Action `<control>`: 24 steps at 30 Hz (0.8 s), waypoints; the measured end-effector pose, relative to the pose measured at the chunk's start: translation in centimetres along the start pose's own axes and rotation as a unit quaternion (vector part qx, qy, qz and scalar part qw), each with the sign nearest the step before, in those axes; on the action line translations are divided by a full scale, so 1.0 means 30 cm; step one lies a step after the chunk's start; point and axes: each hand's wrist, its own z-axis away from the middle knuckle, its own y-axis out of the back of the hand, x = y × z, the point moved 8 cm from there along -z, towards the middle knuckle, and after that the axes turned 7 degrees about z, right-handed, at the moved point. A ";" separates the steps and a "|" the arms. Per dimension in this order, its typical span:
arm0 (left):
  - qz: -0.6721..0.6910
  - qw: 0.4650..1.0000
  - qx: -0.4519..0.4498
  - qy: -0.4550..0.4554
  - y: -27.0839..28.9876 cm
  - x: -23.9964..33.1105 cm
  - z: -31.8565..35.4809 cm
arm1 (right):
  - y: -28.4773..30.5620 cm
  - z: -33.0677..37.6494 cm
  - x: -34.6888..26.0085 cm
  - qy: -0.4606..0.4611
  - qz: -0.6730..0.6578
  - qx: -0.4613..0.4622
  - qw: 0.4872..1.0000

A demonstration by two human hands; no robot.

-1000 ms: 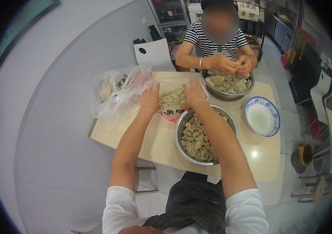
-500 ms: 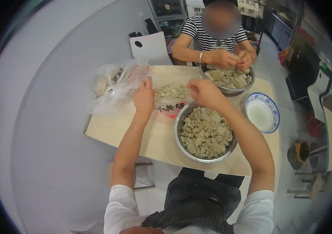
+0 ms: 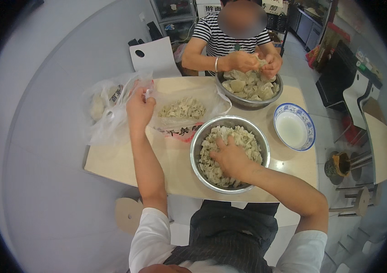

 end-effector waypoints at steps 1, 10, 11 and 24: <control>0.089 0.995 -0.041 0.023 0.001 -0.018 -0.024 | 0.001 -0.012 0.004 -0.007 -0.011 0.013 1.000; 0.299 0.930 -0.196 0.080 0.013 0.006 -0.036 | 0.220 0.017 0.133 0.031 -0.155 0.121 0.980; 0.303 0.929 -0.199 0.079 0.015 0.003 -0.044 | 0.247 0.017 0.138 0.043 -0.177 0.122 0.976; 0.308 0.890 -0.328 0.065 -0.006 0.003 -0.004 | 0.502 -0.305 0.258 -0.019 -0.470 0.081 0.879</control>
